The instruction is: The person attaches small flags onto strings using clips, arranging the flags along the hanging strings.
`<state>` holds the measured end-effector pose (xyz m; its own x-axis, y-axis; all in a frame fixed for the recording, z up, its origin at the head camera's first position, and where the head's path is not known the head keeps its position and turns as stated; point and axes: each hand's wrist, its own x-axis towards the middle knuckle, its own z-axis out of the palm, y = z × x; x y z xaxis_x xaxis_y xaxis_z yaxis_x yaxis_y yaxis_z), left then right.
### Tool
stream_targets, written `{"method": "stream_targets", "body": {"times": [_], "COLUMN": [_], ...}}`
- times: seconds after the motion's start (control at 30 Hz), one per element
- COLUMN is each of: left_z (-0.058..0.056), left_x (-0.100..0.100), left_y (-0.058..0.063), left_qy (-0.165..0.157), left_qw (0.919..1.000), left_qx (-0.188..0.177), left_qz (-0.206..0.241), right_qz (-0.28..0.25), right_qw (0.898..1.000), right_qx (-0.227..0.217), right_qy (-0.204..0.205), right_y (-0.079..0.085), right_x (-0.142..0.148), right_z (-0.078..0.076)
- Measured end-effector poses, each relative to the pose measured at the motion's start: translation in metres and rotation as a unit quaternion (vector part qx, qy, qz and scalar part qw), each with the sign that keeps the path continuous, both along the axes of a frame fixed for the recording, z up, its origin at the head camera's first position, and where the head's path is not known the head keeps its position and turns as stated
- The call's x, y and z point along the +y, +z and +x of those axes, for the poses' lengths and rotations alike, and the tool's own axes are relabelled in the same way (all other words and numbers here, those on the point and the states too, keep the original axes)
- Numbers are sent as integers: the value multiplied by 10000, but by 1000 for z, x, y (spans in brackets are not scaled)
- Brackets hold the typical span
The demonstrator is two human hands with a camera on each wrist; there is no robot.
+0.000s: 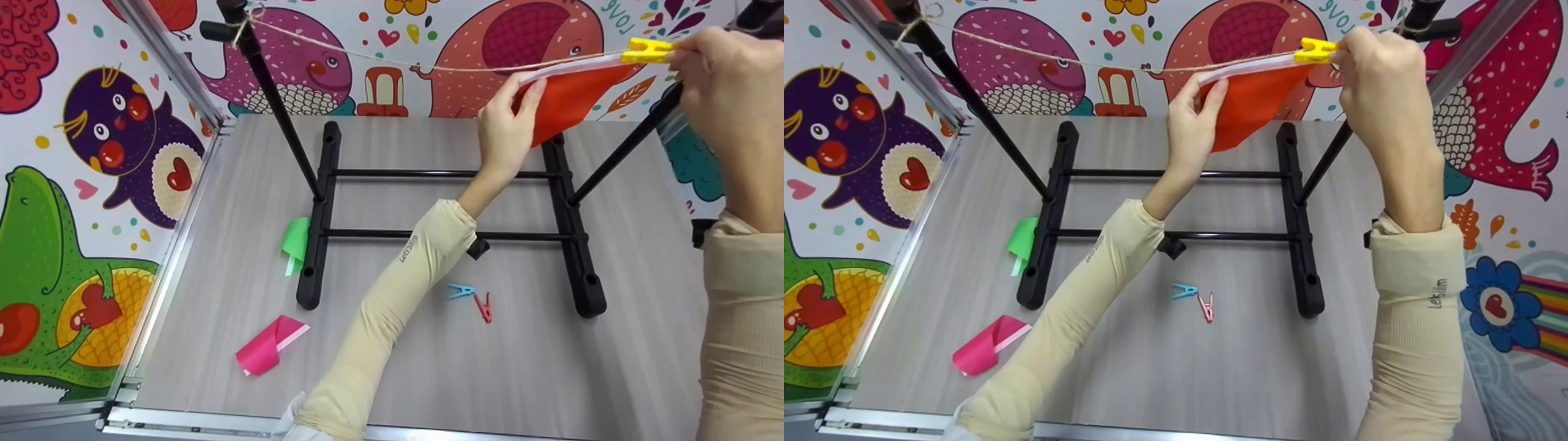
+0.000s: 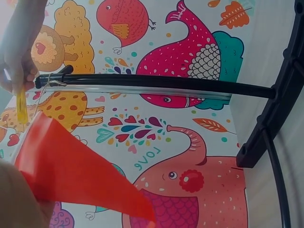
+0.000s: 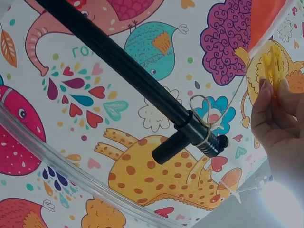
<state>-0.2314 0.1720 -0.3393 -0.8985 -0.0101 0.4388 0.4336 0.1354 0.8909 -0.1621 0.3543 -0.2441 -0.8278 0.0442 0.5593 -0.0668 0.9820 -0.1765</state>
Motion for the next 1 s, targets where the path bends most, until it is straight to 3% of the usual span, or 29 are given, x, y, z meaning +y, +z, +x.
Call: {"method": "stream_targets", "body": {"times": [0.23,0.73,1.0], "left_z": [-3,-5,-9], "left_x": [1,4,5], "left_y": [-1,-2,-2], "left_qy": [23,152,214], "left_qw": [10000,9999,9997], "left_qx": [-66,-21,-72], "left_qz": [15,-41,-44], "right_qz": [-100,-324,-531], "right_qw": [9992,9983,9950], "right_qx": [-360,-341,-675], "right_qy": [133,343,507], "right_y": [10,14,17], "right_x": [-5,-2,1], "right_z": [-6,-17,-23]}}
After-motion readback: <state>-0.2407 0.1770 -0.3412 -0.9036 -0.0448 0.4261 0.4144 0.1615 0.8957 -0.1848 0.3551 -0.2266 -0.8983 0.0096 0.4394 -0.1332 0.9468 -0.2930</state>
